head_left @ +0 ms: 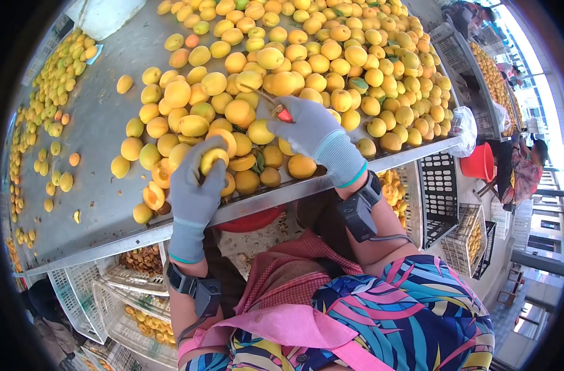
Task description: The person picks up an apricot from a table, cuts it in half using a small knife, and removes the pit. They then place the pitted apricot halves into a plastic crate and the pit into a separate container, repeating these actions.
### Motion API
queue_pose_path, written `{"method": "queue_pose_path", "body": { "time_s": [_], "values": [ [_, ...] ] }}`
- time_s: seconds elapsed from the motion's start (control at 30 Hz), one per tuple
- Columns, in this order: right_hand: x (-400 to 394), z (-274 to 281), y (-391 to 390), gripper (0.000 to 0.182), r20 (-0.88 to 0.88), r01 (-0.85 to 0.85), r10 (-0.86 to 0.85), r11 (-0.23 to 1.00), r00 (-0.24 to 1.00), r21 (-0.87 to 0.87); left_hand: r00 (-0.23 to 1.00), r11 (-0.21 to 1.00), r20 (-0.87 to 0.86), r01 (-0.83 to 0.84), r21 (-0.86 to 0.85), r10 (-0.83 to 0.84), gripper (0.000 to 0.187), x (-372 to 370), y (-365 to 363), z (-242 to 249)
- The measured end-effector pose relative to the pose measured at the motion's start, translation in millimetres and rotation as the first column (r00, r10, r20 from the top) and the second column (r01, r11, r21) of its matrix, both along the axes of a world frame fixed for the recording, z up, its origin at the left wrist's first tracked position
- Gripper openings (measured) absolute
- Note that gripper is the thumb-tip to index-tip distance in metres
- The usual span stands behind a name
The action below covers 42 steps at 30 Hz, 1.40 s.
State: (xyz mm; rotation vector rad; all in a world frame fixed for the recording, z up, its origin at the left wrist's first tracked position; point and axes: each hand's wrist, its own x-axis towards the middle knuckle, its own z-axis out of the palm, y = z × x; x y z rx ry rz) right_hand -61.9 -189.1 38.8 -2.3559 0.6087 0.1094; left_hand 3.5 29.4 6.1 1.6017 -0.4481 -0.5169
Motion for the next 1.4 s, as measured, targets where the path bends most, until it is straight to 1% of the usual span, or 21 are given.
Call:
{"method": "queue_pose_path", "body": {
  "time_s": [0.07, 0.13, 0.2, 0.27, 0.33, 0.57, 0.7, 0.77, 0.83, 0.87, 0.93, 0.97, 1.03, 1.07, 1.1, 1.13, 1.17, 1.2, 1.27, 1.33, 1.4],
  "values": [
    [2.9, -3.0, 7.1, 0.034, -0.015, -0.029, 0.029, 0.999, 0.999, -0.025, 0.95, 0.961, 0.279, 0.065, 0.269, -0.142, 0.034, 1.5, 6.2, -0.7],
    [6.2, -12.7, 12.0, 0.046, -0.075, -0.138, 0.128, 0.978, 0.989, -0.154, 0.91, 0.961, 0.39, 0.031, 0.276, -0.142, 0.035, -0.2, 6.3, -4.0],
    [7.8, -15.5, 14.3, 0.045, -0.084, -0.152, 0.138, 0.968, 0.987, -0.202, 0.858, 0.96, 0.494, -0.005, 0.28, -0.139, 0.036, -1.5, 6.0, -3.6],
    [9.9, -14.5, 18.1, 0.044, -0.09, -0.167, 0.149, 0.954, 0.985, -0.248, 0.742, 0.916, 0.656, -0.154, 0.371, -0.141, 0.04, -1.3, 3.8, 2.4],
    [9.8, -8.7, 23.6, 0.029, -0.151, -0.201, 0.158, 0.923, 0.976, -0.33, 0.744, 0.908, 0.655, -0.173, 0.381, -0.132, 0.042, 3.1, 6.0, -4.6],
    [11.6, -10.8, 24.5, 0.034, -0.127, -0.211, 0.179, 0.927, 0.976, -0.309, 0.76, 0.865, 0.649, -0.31, 0.394, -0.024, 0.044, 11.9, 4.5, -11.5],
    [6.4, -7.1, 13.6, 0.04, -0.046, -0.095, 0.088, 0.982, 0.995, -0.16, 0.76, 0.845, 0.649, -0.333, 0.418, -0.021, 0.042, 19.7, 18.2, -16.0],
    [6.1, -8.0, 7.9, 0.043, -0.006, -0.047, 0.046, 0.994, 0.999, -0.097, 0.828, 0.801, 0.56, -0.349, 0.486, 0.021, 0.041, 24.9, 27.1, -15.1],
    [8.2, -8.2, 7.0, 0.047, 0.148, 0.038, -0.071, 0.975, 0.986, 0.218, 0.834, 0.785, 0.552, -0.36, 0.505, 0.028, 0.042, 23.2, 29.3, -11.8],
    [7.0, -6.4, 7.8, 0.047, 0.15, 0.039, -0.074, 0.974, 0.986, 0.223, 0.839, 0.767, 0.543, -0.37, 0.524, 0.034, 0.042, 22.4, 30.9, -9.7],
    [4.8, 13.6, 17.8, 0.044, 0.108, 0.04, -0.179, 0.666, 0.978, 0.745, 0.777, 0.759, 0.628, -0.435, 0.485, 0.043, 0.045, 11.1, 26.1, -3.2],
    [4.4, 12.9, 20.8, 0.044, 0.109, 0.039, -0.18, 0.665, 0.978, 0.745, 0.707, 0.753, 0.705, -0.494, 0.435, 0.056, 0.047, 6.4, 22.0, 0.3],
    [3.8, 11.1, 26.8, 0.039, 0.079, 0.017, -0.175, 0.49, 0.981, 0.872, 0.656, 0.75, 0.754, -0.52, 0.408, 0.045, 0.05, 4.3, 17.5, 8.4],
    [2.8, 12.6, 29.8, 0.039, 0.076, 0.02, -0.175, 0.491, 0.982, 0.871, 0.602, 0.746, 0.798, -0.548, 0.379, 0.036, 0.054, 2.9, 15.7, 9.8],
    [2.2, 16.1, 33.2, 0.037, 0.031, 0.059, -0.196, 0.436, 0.98, 0.898, 0.605, 0.745, 0.795, -0.548, 0.38, 0.04, 0.054, 1.1, 13.8, 8.2],
    [2.6, 18.0, 35.9, 0.036, -0.014, 0.095, -0.211, 0.38, 0.977, 0.92, 0.699, 0.85, 0.713, -0.411, 0.33, 0.061, 0.056, 0.1, 12.0, 5.7],
    [3.2, 16.8, 37.1, 0.036, -0.014, 0.092, -0.203, 0.383, 0.979, 0.919, 0.782, 0.929, 0.621, -0.272, 0.251, 0.061, 0.059, -0.7, 9.8, 4.2],
    [3.2, 14.6, 37.7, 0.036, -0.018, 0.089, -0.187, 0.384, 0.982, 0.919, 0.781, 0.928, 0.621, -0.277, 0.25, 0.066, 0.059, -3.4, 5.5, 4.4],
    [2.7, 15.3, 40.1, 0.036, -0.022, 0.087, -0.169, 0.385, 0.985, 0.919, 0.896, 0.993, 0.432, -0.079, -0.086, 0.109, 0.062, -7.8, -3.2, 5.1],
    [2.2, 22.2, 43.8, 0.039, -0.06, 0.096, -0.108, 0.374, 0.992, 0.922, 0.871, 0.999, 0.489, -0.021, -0.029, 0.033, 0.063, -5.1, -3.5, 7.8],
    [2.6, 22.2, 45.5, 0.041, -0.056, 0.087, -0.089, 0.393, 0.994, 0.915, 0.997, 0.985, 0.077, 0.033, -0.168, -0.021, 0.062, -8.0, -8.6, 13.6]
  ]
}}
